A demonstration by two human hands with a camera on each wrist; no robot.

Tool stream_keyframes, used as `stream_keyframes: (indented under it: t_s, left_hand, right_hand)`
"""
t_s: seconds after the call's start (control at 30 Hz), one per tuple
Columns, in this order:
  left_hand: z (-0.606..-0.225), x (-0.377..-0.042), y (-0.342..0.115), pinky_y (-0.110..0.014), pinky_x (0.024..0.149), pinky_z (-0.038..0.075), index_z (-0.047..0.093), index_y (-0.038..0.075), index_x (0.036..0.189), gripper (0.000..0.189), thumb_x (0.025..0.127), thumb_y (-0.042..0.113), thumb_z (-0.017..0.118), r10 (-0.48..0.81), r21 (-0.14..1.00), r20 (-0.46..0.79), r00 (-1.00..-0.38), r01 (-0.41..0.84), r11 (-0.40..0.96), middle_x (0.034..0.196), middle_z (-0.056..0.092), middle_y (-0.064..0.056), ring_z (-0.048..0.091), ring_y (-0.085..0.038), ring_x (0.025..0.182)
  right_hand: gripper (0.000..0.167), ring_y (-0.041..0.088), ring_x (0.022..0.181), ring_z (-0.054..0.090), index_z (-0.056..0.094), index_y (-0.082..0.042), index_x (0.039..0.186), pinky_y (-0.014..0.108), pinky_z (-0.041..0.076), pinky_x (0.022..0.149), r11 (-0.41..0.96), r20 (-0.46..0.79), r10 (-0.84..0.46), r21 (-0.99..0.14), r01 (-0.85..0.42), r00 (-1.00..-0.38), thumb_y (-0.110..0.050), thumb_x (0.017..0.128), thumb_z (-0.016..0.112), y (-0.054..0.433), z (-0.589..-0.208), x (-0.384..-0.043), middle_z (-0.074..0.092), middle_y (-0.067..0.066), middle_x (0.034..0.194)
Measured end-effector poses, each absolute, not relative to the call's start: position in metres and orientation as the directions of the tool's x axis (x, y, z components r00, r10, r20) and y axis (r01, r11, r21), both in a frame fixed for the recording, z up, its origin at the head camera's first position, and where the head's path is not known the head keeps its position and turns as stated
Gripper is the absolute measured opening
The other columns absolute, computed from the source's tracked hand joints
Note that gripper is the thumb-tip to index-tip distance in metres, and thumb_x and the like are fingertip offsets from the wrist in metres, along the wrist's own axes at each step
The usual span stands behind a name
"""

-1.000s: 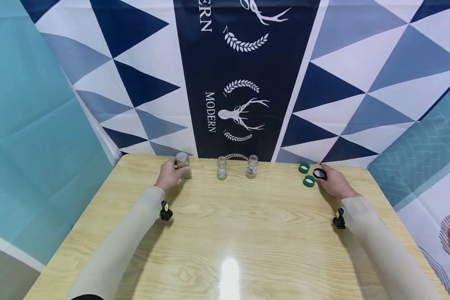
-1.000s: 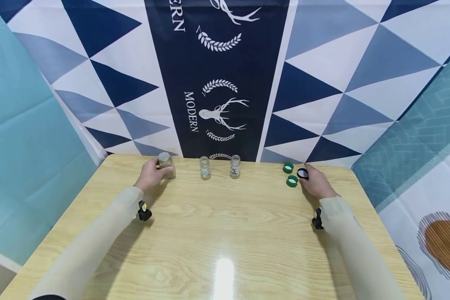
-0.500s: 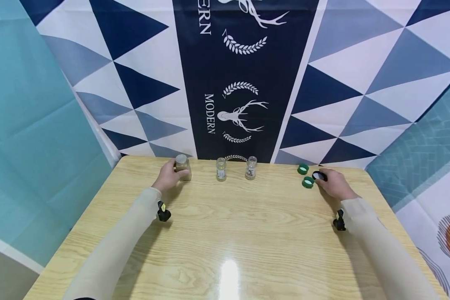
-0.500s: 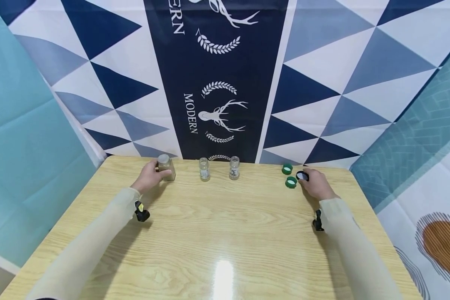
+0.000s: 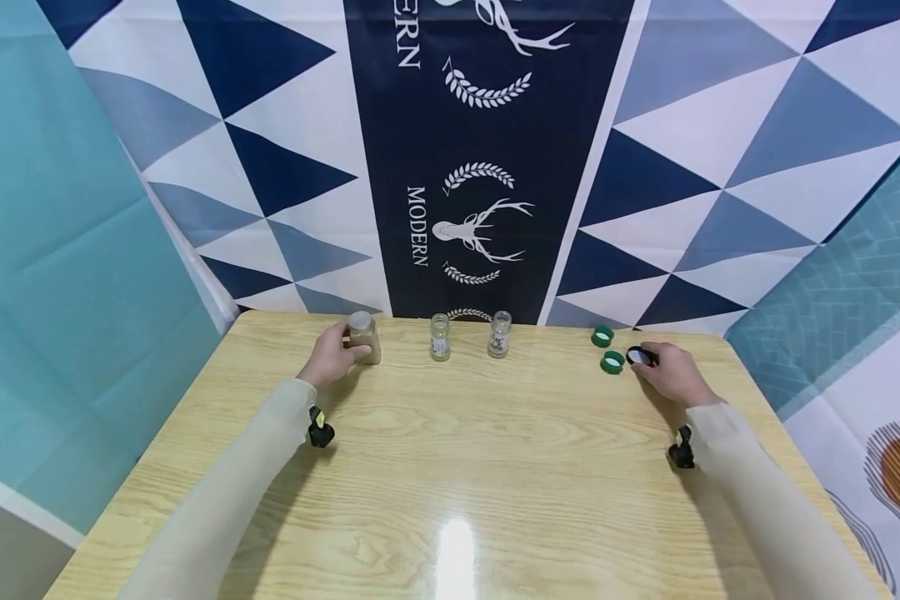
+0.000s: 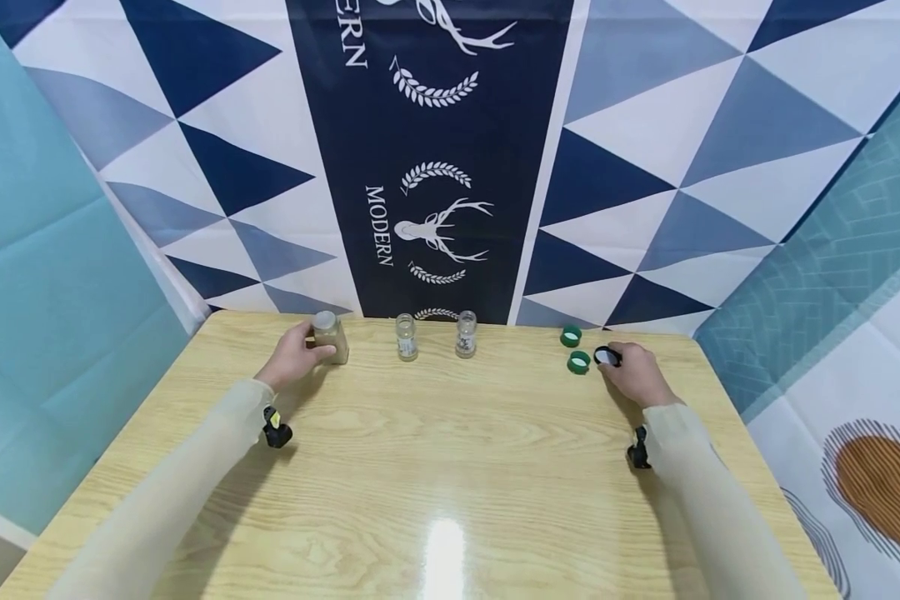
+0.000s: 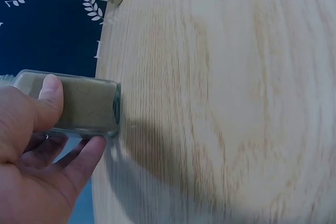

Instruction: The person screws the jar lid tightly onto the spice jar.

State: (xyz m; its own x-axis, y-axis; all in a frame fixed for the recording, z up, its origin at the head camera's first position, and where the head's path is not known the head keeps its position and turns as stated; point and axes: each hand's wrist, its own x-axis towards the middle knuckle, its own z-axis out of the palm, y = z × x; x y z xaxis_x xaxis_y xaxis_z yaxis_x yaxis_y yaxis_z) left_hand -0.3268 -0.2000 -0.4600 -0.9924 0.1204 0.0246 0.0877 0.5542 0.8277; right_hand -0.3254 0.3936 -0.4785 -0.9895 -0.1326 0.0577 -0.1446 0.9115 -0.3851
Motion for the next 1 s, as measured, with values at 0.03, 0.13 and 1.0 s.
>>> stream_keyframes:
  t_s: [0.03, 0.13, 1.0]
  left_hand:
    - [-0.459, -0.326, -0.200, -0.052, 0.107, 0.052, 0.046, -0.005, 0.147, 0.054, 0.099, 0.006, 0.068, 0.122, 0.822, 0.022, -0.992, 0.088, 0.563, 0.146, 0.051, -0.030, 0.054, -0.048, 0.133]
    - [-0.458, -0.324, -0.201, -0.052, 0.108, 0.052, 0.046, -0.007, 0.146, 0.054, 0.099, 0.008, 0.069, 0.133, 0.800, 0.003, -0.991, 0.082, 0.594, 0.145, 0.052, -0.031, 0.056, -0.048, 0.131]
    - [-0.461, -0.300, -0.201, -0.048, 0.103, 0.056, 0.055, -0.003, 0.140, 0.054, 0.094, 0.016, 0.077, 0.161, 0.836, -0.020, -0.987, 0.072, 0.543, 0.139, 0.058, -0.027, 0.060, -0.044, 0.128]
  right_hand:
    - [0.052, 0.059, 0.122, 0.053, 0.052, 0.017, 0.137, 0.069, 0.046, 0.101, 0.911, 0.064, -0.129, -0.387, -0.144, -0.990, -0.014, 0.098, 0.067, 0.393, -0.479, -0.324, 0.053, 0.043, 0.134]
    - [0.052, 0.059, 0.122, 0.054, 0.053, 0.016, 0.137, 0.069, 0.047, 0.100, 0.904, 0.095, -0.118, -0.402, -0.146, -0.989, -0.013, 0.098, 0.068, 0.393, -0.481, -0.320, 0.054, 0.043, 0.134]
    - [0.049, 0.049, 0.105, 0.065, 0.059, 0.014, 0.134, 0.063, 0.054, 0.086, 0.880, 0.135, -0.124, -0.442, -0.172, -0.983, -0.015, 0.096, 0.071, 0.387, -0.482, -0.295, 0.062, 0.039, 0.123]
